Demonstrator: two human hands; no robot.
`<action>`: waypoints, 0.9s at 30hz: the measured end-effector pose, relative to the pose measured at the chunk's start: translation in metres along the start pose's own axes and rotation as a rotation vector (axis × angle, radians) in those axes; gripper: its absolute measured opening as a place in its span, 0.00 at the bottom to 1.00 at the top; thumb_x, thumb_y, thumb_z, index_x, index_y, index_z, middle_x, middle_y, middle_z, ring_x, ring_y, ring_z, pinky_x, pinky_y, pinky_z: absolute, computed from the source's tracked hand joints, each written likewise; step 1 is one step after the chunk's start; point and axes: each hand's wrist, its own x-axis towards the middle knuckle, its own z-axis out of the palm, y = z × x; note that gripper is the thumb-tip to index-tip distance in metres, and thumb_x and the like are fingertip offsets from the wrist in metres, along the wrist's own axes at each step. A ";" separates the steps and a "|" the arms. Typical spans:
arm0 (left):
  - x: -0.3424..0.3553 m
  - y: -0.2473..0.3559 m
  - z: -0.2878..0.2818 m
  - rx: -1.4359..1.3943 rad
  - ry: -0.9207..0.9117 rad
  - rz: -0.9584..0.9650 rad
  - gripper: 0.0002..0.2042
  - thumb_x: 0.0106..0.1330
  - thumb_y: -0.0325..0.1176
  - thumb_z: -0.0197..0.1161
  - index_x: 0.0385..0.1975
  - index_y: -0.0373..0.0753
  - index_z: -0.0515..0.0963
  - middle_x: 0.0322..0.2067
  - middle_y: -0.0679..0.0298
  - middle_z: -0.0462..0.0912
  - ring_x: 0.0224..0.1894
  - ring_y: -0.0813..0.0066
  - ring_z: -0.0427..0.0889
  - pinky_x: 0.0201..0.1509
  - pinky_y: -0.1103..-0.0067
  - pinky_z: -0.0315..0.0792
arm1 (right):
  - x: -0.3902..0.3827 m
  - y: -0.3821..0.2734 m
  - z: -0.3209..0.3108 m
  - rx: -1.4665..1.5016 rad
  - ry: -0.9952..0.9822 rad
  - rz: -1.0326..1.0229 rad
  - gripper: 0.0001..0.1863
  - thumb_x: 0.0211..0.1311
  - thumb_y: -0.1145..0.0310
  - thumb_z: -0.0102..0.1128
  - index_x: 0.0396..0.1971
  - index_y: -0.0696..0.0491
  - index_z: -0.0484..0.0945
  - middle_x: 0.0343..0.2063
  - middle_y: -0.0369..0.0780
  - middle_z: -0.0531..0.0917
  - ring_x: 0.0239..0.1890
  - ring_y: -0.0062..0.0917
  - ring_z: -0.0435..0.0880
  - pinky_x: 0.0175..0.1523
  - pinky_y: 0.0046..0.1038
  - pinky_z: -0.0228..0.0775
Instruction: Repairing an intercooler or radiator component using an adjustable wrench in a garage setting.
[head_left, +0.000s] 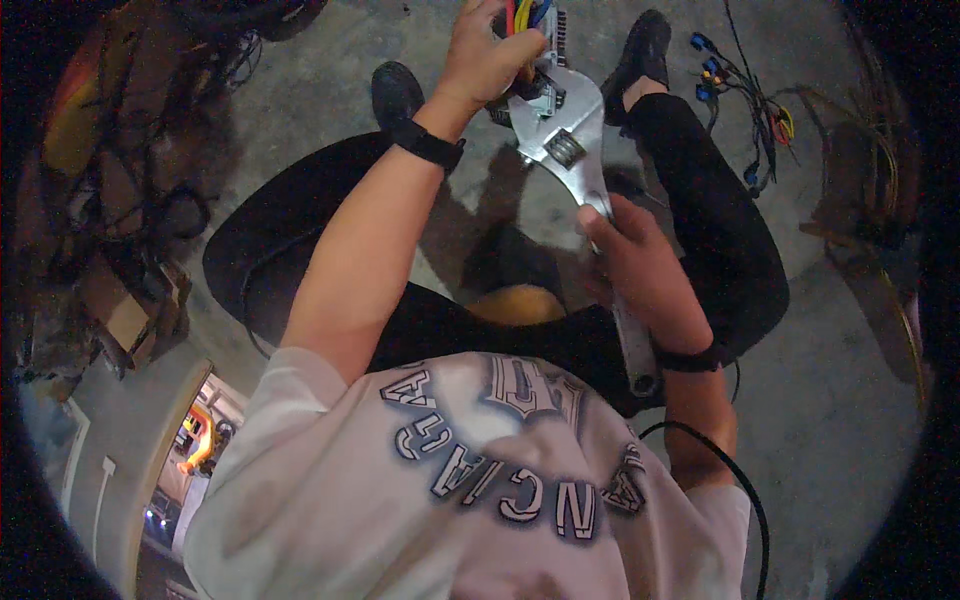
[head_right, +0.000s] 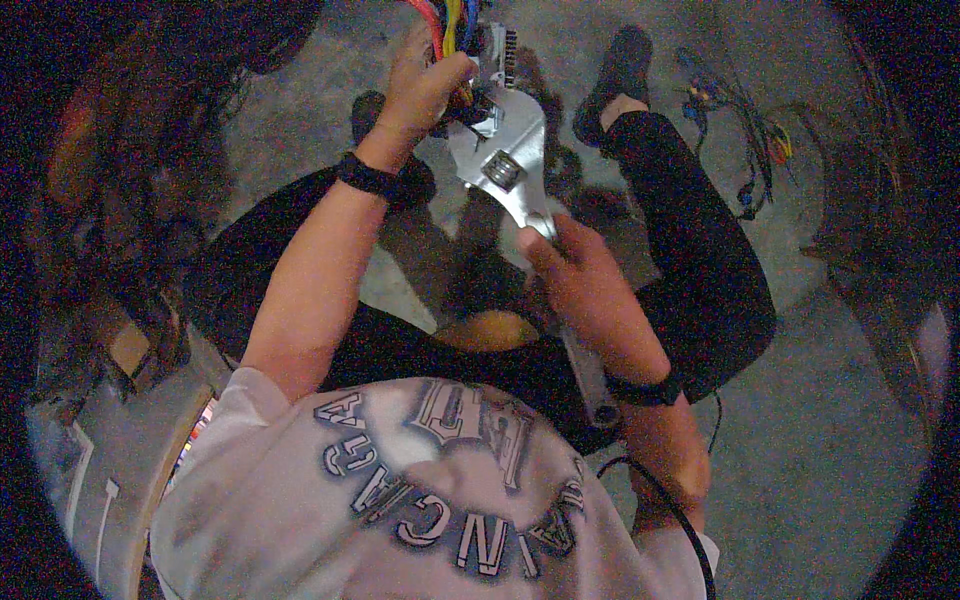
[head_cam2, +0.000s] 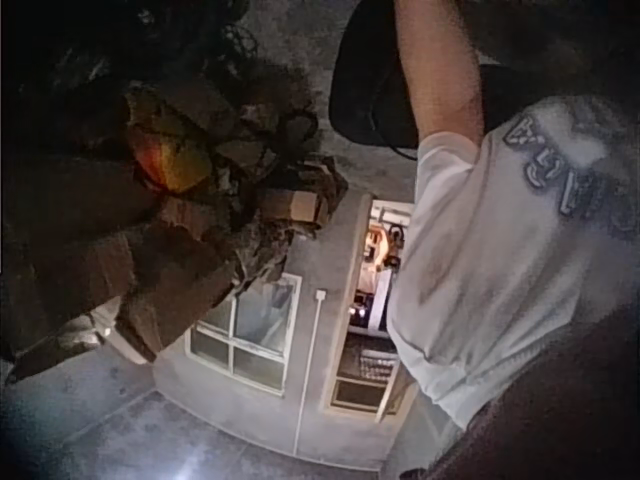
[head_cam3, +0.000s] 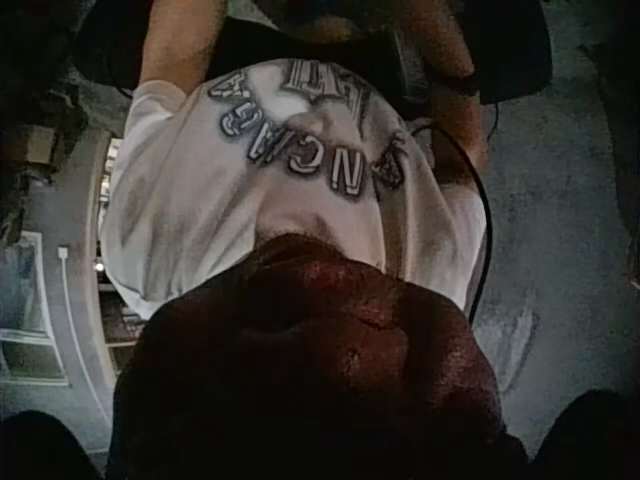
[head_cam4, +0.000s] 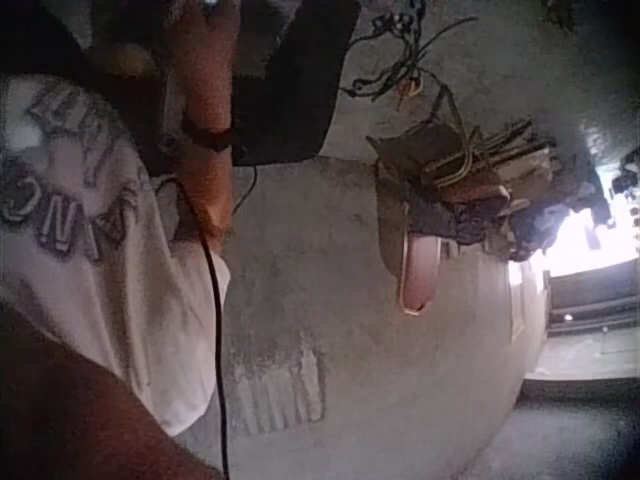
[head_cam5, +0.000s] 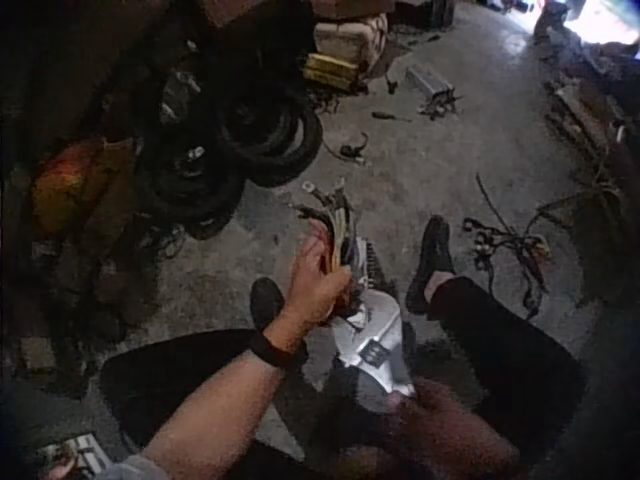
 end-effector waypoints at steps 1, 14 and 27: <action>0.001 -0.003 -0.005 -0.019 0.041 0.020 0.17 0.52 0.35 0.62 0.42 0.36 0.75 0.33 0.67 0.77 0.33 0.75 0.75 0.39 0.76 0.71 | -0.001 -0.006 0.001 0.019 0.031 0.036 0.18 0.69 0.54 0.55 0.46 0.55 0.74 0.20 0.28 0.70 0.19 0.12 0.68 0.20 0.18 0.58; -0.007 -0.037 -0.076 0.075 -0.123 -0.166 0.16 0.50 0.35 0.62 0.39 0.37 0.76 0.30 0.69 0.74 0.31 0.76 0.73 0.36 0.78 0.69 | 0.090 -0.023 -0.053 -0.525 -0.171 -0.189 0.19 0.70 0.51 0.53 0.31 0.54 0.75 0.19 0.27 0.70 0.20 0.13 0.66 0.23 0.22 0.58; -0.048 -0.051 -0.061 -0.208 -0.063 -0.284 0.26 0.50 0.31 0.61 0.53 0.38 0.69 0.38 0.67 0.76 0.37 0.73 0.76 0.39 0.77 0.73 | 0.115 -0.026 -0.072 -0.732 -0.351 -0.187 0.16 0.70 0.57 0.52 0.31 0.55 0.75 0.17 0.31 0.70 0.18 0.15 0.68 0.23 0.24 0.59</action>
